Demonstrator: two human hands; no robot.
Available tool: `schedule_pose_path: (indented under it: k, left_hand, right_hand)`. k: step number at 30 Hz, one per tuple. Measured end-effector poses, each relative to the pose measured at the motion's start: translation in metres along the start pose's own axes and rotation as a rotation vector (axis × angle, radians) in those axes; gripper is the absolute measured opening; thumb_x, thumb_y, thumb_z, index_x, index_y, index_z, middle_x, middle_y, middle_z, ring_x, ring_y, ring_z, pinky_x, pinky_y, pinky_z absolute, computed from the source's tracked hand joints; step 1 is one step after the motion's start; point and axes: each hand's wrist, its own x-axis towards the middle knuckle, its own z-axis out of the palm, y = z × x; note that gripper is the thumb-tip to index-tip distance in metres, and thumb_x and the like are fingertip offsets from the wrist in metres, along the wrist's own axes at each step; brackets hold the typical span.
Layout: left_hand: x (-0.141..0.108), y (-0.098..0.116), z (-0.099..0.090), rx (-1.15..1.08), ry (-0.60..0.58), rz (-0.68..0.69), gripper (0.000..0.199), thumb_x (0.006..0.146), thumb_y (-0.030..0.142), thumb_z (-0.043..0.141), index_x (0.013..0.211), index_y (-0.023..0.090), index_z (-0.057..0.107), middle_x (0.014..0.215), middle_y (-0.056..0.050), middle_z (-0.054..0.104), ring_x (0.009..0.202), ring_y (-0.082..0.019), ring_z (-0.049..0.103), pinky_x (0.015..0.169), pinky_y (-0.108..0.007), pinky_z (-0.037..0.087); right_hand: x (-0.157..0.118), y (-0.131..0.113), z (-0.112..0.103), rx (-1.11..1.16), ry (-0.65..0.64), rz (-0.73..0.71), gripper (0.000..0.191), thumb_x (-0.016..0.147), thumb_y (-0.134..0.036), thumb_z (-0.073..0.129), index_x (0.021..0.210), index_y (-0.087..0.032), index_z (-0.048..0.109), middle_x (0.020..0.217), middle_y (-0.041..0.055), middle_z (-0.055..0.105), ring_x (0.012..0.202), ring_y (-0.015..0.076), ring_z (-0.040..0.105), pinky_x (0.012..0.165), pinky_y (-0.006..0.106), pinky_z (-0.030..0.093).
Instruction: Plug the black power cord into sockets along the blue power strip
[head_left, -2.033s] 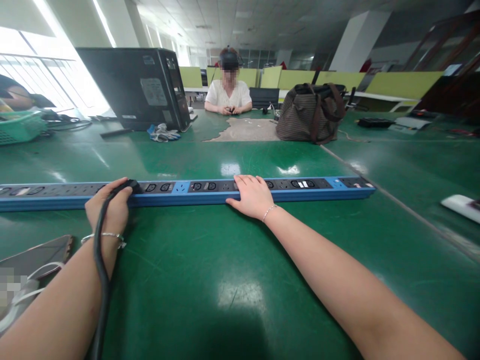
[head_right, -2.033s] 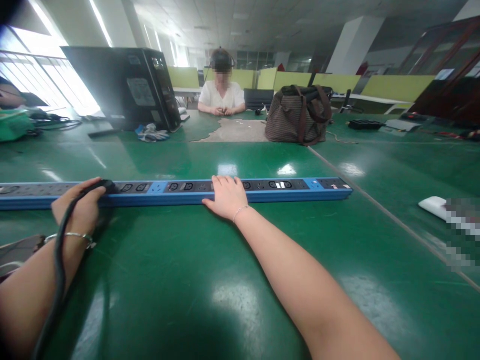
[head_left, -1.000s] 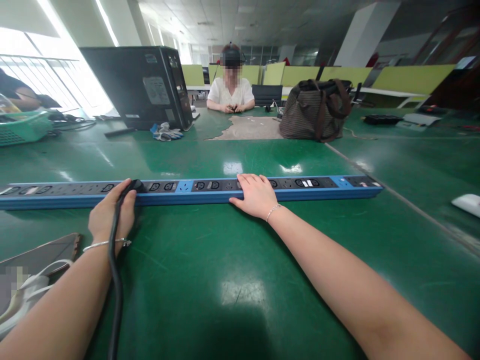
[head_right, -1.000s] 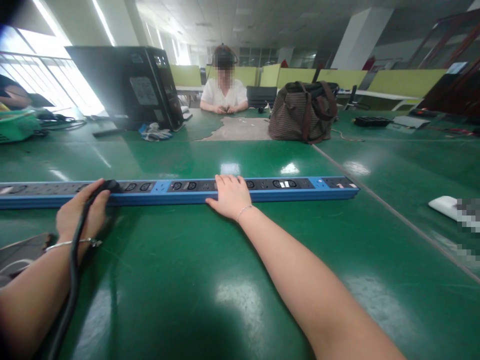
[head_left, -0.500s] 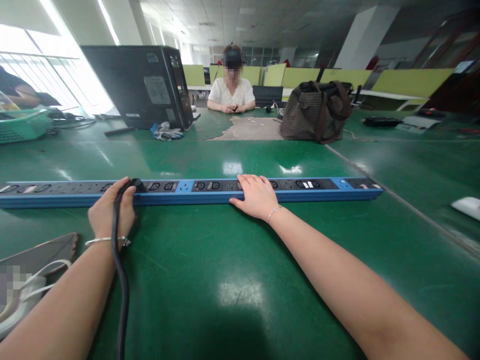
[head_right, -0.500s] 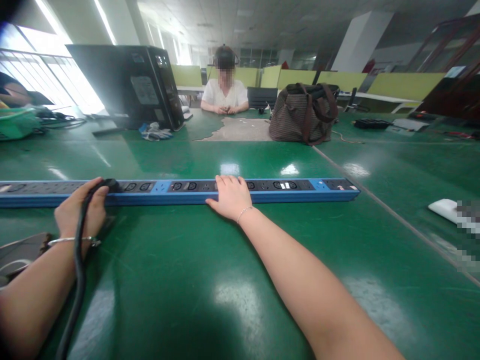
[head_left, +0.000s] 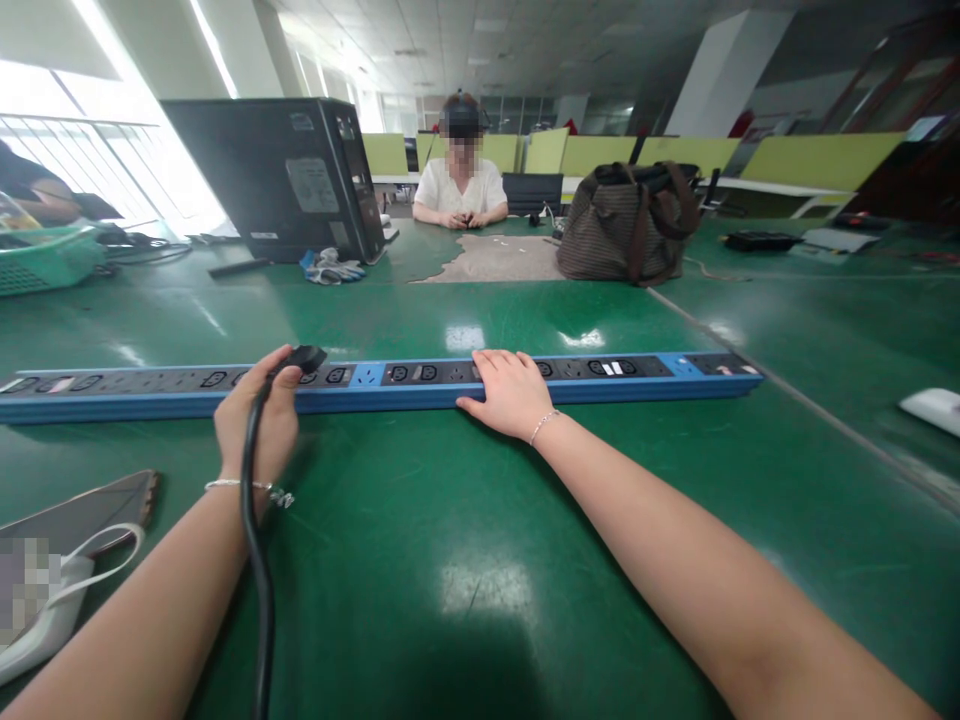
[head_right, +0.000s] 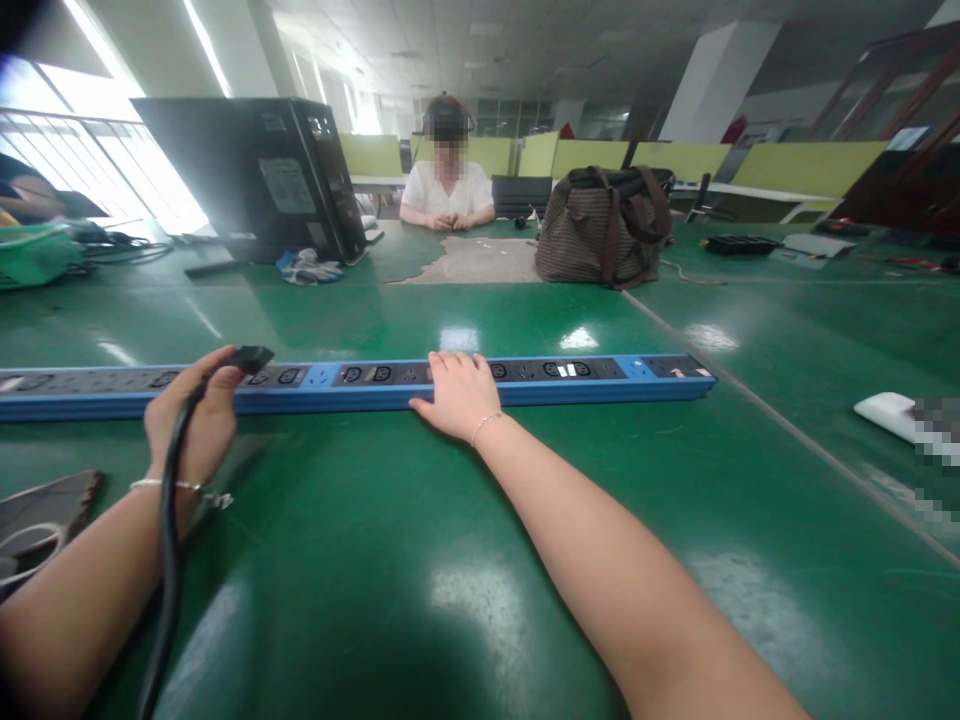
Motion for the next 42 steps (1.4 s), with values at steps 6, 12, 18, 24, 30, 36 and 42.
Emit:
schedule_pose_path:
  k: [6,12,18,24,30,36,42]
  left_hand:
    - [-0.009,0.036,0.007,-0.019,-0.138,0.031,0.041,0.087,0.045,0.045,0.122,0.026,0.058,0.117,-0.006,0.065,0.105,-0.021,0.06,0.091,-0.035,0.045]
    - [-0.009,0.033,0.011,0.047,-0.193,0.01,0.043,0.088,0.046,0.042,0.125,0.028,0.054,0.117,-0.006,0.065,0.104,-0.024,0.061,0.089,-0.037,0.046]
    - [-0.008,0.034,0.012,0.057,-0.217,0.02,0.044,0.089,0.046,0.039,0.127,0.029,0.051,0.118,-0.004,0.064,0.103,-0.022,0.061,0.089,-0.035,0.046]
    - [-0.009,0.036,0.012,0.061,-0.239,0.006,0.046,0.089,0.047,0.037,0.129,0.028,0.049,0.118,-0.006,0.063,0.101,-0.023,0.061,0.086,-0.035,0.046]
    - [-0.01,0.035,0.015,0.094,-0.27,-0.001,0.046,0.089,0.045,0.039,0.131,0.029,0.048,0.119,-0.007,0.063,0.1,-0.025,0.062,0.084,-0.037,0.046]
    - [-0.009,0.035,0.013,0.135,-0.298,-0.001,0.047,0.089,0.047,0.037,0.132,0.029,0.046,0.117,-0.01,0.064,0.097,-0.027,0.063,0.082,-0.039,0.046]
    - [-0.01,0.031,0.014,0.157,-0.292,0.023,0.048,0.089,0.047,0.038,0.133,0.03,0.046,0.116,-0.008,0.064,0.097,-0.026,0.062,0.083,-0.038,0.045]
  right_hand:
    - [0.0,0.0,0.001,0.005,0.012,0.001,0.069,0.08,-0.056,0.054,0.132,-0.012,0.046,0.131,0.0126,0.054,0.12,0.0275,0.046,0.105,0.045,0.026]
    - [0.0,0.0,0.001,0.007,0.013,-0.005,0.069,0.08,-0.056,0.054,0.132,-0.012,0.046,0.131,0.013,0.055,0.12,0.0278,0.046,0.104,0.045,0.027]
    - [0.0,-0.001,-0.001,0.005,0.002,0.0,0.068,0.08,-0.056,0.053,0.132,-0.012,0.045,0.132,0.013,0.054,0.12,0.0276,0.045,0.105,0.044,0.026]
    - [0.0,-0.001,-0.001,0.008,-0.006,0.005,0.069,0.08,-0.056,0.053,0.133,-0.013,0.045,0.132,0.0126,0.054,0.121,0.0274,0.045,0.105,0.045,0.026]
    - [0.0,-0.001,-0.001,0.01,-0.011,0.008,0.069,0.08,-0.056,0.054,0.133,-0.013,0.045,0.132,0.0128,0.053,0.122,0.0272,0.044,0.105,0.045,0.026]
    - [0.0,-0.001,0.0,0.011,-0.006,0.005,0.069,0.08,-0.056,0.054,0.132,-0.012,0.045,0.131,0.0129,0.054,0.121,0.0275,0.045,0.105,0.045,0.026]
    - [0.0,-0.001,0.0,0.011,0.004,0.002,0.069,0.08,-0.056,0.054,0.132,-0.012,0.046,0.131,0.0131,0.054,0.121,0.0275,0.046,0.105,0.045,0.026]
